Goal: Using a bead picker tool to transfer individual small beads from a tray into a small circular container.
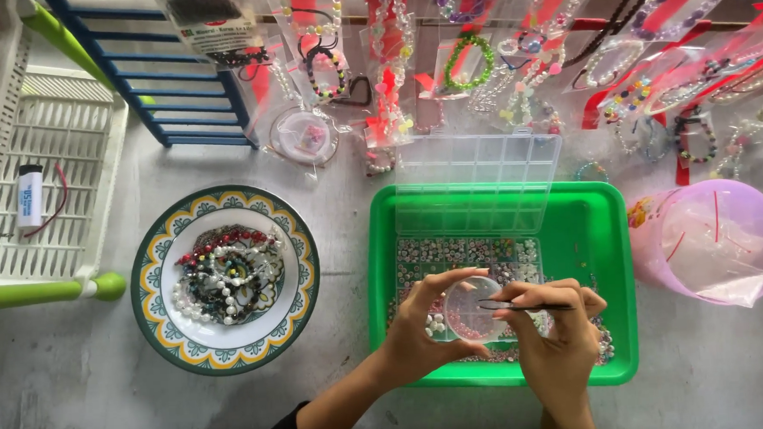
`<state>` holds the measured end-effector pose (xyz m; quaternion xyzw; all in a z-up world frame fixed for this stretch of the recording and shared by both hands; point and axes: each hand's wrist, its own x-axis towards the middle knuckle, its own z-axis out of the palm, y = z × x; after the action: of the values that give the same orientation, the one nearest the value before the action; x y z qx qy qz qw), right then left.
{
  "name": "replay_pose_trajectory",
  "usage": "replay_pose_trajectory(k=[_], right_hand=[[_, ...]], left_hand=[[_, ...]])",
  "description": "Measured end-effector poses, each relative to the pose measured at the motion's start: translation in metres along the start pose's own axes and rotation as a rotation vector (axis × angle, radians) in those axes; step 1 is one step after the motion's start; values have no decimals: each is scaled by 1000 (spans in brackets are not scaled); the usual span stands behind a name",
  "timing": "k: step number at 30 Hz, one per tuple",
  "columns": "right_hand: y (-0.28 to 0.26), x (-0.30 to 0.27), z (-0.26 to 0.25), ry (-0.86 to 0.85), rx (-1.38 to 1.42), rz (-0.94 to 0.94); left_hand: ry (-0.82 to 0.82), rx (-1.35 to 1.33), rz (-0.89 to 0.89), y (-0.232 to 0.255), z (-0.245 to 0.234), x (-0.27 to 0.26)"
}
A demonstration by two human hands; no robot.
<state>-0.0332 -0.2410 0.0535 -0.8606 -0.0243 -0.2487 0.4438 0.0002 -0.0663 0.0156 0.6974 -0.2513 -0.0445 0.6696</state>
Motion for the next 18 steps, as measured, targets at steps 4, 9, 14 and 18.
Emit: replay_pose_trajectory(k=[4, 9, 14, 18], right_hand=[[8, 0, -3, -36, -29, -15], [12, -1, 1, -64, -70, -52], [15, -8, -12, 47, -5, -20], [49, -35, -25, 74, -145, 124]], left_hand=[[5, 3, 8, 0, -2, 0], [1, 7, 7, -2, -2, -1], [8, 9, 15, -6, -1, -2], [14, 16, -16, -8, 0, -2]])
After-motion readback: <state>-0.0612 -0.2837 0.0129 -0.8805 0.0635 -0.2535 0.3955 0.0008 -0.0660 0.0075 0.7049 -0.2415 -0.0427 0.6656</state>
